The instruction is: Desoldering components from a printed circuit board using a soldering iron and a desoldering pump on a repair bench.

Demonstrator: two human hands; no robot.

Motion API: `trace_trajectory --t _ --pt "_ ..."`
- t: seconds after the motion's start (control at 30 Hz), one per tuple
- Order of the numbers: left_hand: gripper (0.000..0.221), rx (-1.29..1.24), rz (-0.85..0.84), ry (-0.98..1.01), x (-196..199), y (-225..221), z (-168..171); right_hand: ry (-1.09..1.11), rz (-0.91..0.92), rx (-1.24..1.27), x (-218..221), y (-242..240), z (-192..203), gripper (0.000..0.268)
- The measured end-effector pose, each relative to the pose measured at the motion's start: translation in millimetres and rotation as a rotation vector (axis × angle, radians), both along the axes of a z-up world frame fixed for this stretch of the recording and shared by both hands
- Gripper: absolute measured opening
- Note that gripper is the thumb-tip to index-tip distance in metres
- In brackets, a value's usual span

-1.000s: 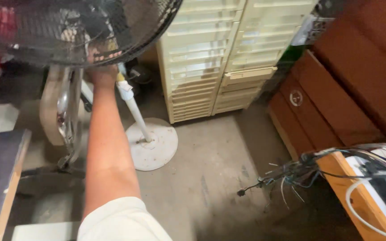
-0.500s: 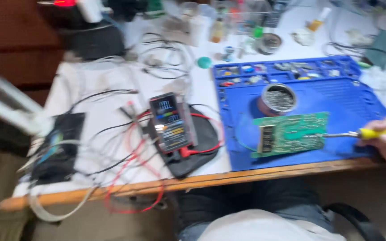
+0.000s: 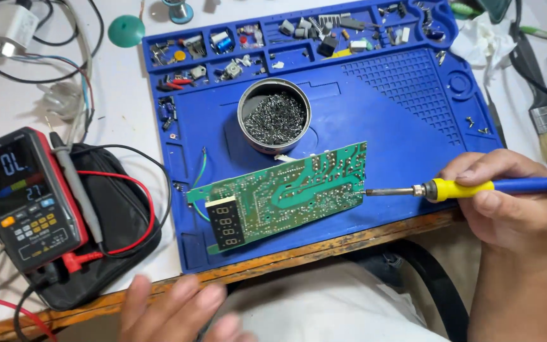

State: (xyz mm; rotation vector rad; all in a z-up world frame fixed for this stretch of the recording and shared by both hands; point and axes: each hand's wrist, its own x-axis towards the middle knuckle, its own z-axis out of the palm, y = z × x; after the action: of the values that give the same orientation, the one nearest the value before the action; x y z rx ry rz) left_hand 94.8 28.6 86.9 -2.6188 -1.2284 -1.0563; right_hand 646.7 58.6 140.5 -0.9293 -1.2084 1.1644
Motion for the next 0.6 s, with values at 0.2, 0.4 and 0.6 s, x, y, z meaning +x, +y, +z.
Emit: trace_trajectory --t 0.2,0.4,0.6 --pt "0.05 -0.005 0.014 0.058 142 58 110 0.001 -0.095 -0.014 3 -7 -6 0.031" --pt "0.093 -0.149 0.082 0.276 154 71 110 -0.098 -0.038 -0.073 15 -9 -17 0.029" --pt "0.086 -0.198 0.095 0.321 156 72 113 -0.236 -0.092 -0.121 29 -22 -37 0.035"
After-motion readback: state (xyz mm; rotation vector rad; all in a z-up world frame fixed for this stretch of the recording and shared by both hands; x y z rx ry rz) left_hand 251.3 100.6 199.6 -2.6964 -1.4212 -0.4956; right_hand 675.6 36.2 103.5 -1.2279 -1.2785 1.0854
